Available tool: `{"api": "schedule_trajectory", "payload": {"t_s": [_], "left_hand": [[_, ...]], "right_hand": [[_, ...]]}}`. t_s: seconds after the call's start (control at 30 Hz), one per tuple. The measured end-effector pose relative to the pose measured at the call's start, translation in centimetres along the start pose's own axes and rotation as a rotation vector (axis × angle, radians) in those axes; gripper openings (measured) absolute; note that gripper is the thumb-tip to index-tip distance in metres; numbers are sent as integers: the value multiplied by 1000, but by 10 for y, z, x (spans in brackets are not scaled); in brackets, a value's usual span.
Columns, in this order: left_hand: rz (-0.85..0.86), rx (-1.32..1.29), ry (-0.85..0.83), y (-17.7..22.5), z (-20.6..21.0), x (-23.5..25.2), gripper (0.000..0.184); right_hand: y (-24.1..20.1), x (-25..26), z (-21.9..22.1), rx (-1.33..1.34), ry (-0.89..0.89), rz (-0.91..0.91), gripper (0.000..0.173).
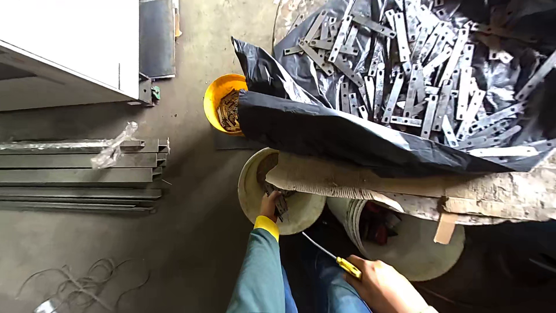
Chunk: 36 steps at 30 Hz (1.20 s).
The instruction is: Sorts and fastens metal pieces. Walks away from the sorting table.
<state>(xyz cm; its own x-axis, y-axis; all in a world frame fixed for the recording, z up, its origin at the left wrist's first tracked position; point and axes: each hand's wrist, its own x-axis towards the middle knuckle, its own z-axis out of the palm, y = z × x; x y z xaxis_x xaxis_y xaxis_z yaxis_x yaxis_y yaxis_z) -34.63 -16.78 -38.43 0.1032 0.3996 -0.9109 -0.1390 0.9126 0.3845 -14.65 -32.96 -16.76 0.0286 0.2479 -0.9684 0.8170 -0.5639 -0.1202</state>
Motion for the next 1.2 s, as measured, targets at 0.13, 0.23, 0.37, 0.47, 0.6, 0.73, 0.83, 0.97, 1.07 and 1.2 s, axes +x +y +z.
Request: {"api": "schedule_trajectory", "payload": {"t_s": [0.13,0.23,0.37,0.47,0.6,0.73,0.83,0.97,1.07,1.2], "left_hand": [[32,176,-90,10,-23,16,38],[48,304,-60,18,-37,20,50],[88,372,-29,27,-53,26,48],[50,342,-79,33,-64,23,40],[36,326,-120,37,-65,11,43],[75,502,-3,36,-59,14,49],[72,507,26,31,-60,19,42],[84,423,31,26,-62,18,34],[97,377,49,24,-67,19,42],[128,385,109,28,-67,18,47]], "right_hand": [[-5,30,-4,8,42,-70,46],[-15,46,-9,-27,22,-81,48],[-25,59,-17,-61,-17,-57,48],[-30,61,-23,-63,-14,-57,48],[-38,61,-27,-87,-17,-89,48],[-51,58,-32,-126,-24,-71,49],[-58,59,-37,-128,-6,-62,49],[-60,62,-41,-117,15,-71,48],[-60,64,-39,-120,8,-80,48],[-62,64,-38,-124,-6,-77,48]]}}
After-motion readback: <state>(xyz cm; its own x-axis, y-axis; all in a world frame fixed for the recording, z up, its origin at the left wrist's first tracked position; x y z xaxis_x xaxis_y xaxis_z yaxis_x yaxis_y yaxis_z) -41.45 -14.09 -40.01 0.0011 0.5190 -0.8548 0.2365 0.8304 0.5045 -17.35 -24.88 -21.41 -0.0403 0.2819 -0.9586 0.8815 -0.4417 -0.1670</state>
